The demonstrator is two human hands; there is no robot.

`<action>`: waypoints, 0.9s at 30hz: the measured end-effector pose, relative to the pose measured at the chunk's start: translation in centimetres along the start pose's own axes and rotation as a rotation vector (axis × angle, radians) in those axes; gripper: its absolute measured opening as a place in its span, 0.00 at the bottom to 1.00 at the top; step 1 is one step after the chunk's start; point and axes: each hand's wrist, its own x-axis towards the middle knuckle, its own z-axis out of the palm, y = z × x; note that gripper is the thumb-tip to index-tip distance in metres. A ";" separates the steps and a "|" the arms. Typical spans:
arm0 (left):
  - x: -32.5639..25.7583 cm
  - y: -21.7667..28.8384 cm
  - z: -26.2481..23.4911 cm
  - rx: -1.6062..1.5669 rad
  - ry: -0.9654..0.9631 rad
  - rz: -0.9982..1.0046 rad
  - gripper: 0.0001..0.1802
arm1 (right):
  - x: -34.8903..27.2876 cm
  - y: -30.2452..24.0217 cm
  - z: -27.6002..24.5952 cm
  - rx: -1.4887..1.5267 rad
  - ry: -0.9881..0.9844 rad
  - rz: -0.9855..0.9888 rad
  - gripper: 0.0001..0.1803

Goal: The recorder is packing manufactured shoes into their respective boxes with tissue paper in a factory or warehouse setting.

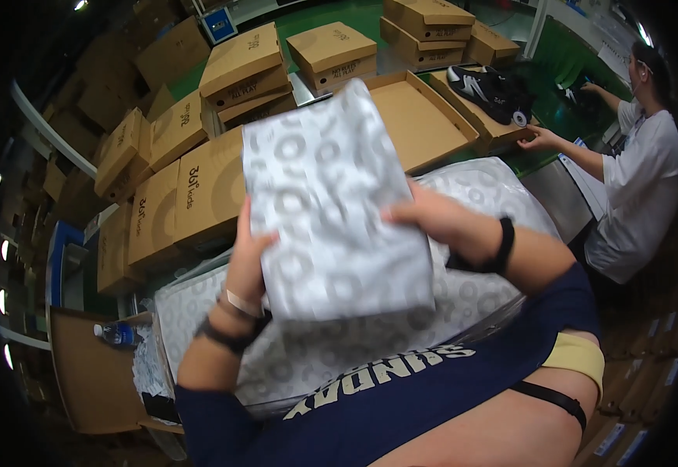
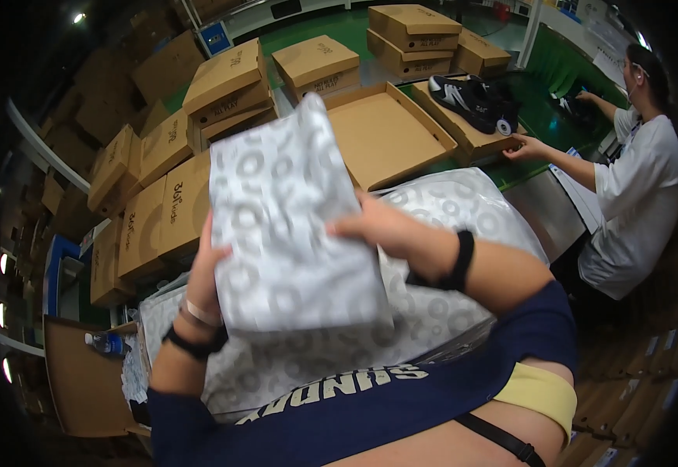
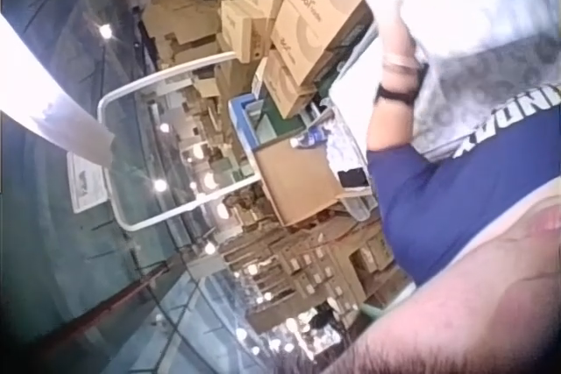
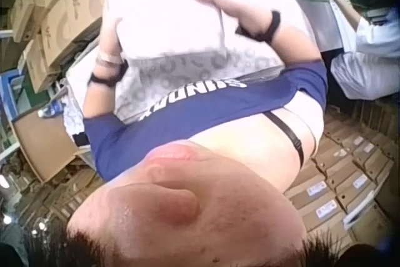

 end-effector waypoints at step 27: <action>-29.8 0.8 -41.0 2.016 0.702 -1.171 0.14 | 18.0 6.4 1.3 -2.050 -0.345 -0.183 0.18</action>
